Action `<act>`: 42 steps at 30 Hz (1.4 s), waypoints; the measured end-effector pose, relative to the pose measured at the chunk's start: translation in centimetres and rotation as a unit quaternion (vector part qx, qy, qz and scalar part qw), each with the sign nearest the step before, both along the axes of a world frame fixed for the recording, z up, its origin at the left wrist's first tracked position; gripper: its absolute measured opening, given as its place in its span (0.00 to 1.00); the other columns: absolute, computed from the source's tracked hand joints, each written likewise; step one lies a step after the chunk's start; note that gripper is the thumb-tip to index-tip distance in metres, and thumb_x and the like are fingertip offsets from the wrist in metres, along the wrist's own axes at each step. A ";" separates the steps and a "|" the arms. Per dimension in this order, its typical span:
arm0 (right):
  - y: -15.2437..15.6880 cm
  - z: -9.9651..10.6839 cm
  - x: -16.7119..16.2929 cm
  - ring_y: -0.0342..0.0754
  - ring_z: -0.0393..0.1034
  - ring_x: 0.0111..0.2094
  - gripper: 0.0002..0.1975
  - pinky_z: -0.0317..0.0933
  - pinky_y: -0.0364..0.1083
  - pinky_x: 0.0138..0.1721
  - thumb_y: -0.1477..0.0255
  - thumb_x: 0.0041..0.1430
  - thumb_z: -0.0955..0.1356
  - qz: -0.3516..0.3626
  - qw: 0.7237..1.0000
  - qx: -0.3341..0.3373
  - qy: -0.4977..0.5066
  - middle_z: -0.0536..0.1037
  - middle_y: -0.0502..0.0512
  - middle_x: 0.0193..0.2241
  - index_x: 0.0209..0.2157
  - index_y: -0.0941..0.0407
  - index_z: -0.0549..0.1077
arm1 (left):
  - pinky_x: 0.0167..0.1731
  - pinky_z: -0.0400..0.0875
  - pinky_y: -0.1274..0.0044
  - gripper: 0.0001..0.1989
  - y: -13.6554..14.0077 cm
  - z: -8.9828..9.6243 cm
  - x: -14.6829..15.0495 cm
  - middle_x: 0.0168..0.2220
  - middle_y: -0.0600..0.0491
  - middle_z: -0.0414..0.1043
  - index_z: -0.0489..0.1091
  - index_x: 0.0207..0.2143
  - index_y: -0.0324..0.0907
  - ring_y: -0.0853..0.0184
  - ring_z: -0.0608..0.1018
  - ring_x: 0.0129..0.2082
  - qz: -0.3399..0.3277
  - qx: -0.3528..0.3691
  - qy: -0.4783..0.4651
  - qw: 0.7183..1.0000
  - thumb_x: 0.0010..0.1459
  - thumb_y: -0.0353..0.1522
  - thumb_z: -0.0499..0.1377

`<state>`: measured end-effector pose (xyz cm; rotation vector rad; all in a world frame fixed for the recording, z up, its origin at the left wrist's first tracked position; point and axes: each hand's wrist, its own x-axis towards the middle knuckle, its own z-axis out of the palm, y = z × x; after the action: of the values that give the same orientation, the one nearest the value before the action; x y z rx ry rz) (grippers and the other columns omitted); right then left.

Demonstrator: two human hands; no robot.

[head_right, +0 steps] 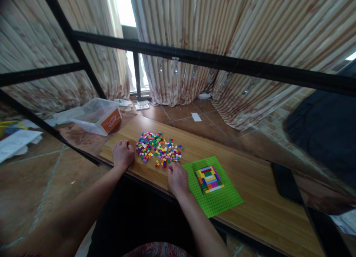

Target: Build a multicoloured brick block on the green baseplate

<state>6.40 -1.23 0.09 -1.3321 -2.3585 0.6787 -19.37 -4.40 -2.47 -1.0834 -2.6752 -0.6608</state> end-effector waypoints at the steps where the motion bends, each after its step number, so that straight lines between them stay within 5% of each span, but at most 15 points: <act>1: -0.3 0.2 0.4 0.49 0.70 0.33 0.09 0.58 0.45 0.36 0.75 0.58 0.62 -0.012 1.000 -0.011 0.016 0.77 0.55 0.31 0.32 0.56 0.74 | 0.50 0.62 0.64 0.18 0.0 0.1 0.0 0.49 0.40 0.71 0.71 0.48 0.35 0.53 0.70 0.50 0.000 -0.001 0.000 1.000 0.59 0.31 0.49; 10: -2.6 2.3 7.9 0.50 0.73 0.34 0.08 0.64 0.46 0.37 0.66 0.55 0.64 -0.122 0.970 -0.086 0.192 0.79 0.53 0.31 0.32 0.54 0.73 | 0.51 0.63 0.63 0.19 0.0 0.3 -0.1 0.50 0.38 0.71 0.72 0.48 0.34 0.51 0.70 0.50 -0.008 0.001 0.005 1.000 0.59 0.31 0.48; 19: 1.1 2.0 18.0 0.54 0.76 0.35 0.18 0.67 0.51 0.39 0.60 0.49 0.69 -0.313 0.923 -0.025 0.222 0.81 0.61 0.34 0.37 0.58 0.76 | 0.52 0.63 0.63 0.19 0.1 0.5 -0.2 0.49 0.38 0.71 0.72 0.46 0.34 0.51 0.70 0.51 -0.011 0.003 -0.003 1.000 0.58 0.32 0.48; 30: 2.8 -0.3 17.7 0.55 0.76 0.38 0.15 0.67 0.53 0.44 0.63 0.52 0.68 -0.265 0.942 -0.058 0.196 0.82 0.59 0.37 0.36 0.57 0.79 | 0.52 0.63 0.60 0.20 0.2 0.9 -0.1 0.50 0.35 0.70 0.72 0.46 0.32 0.48 0.70 0.51 -0.014 -0.012 -0.006 1.000 0.58 0.32 0.48; 42: 2.2 1.9 17.2 0.55 0.76 0.36 0.15 0.65 0.51 0.39 0.67 0.58 0.62 -0.233 0.972 0.023 -0.006 0.82 0.58 0.35 0.37 0.54 0.80 | 0.53 0.63 0.60 0.20 0.3 0.4 -0.4 0.49 0.36 0.71 0.72 0.46 0.32 0.49 0.70 0.51 -0.015 0.004 -0.004 1.000 0.58 0.32 0.47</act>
<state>23.59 1.00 1.95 -1.7825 -1.9406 0.4689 -19.72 -4.11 -2.09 -1.1239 -2.6665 -0.6812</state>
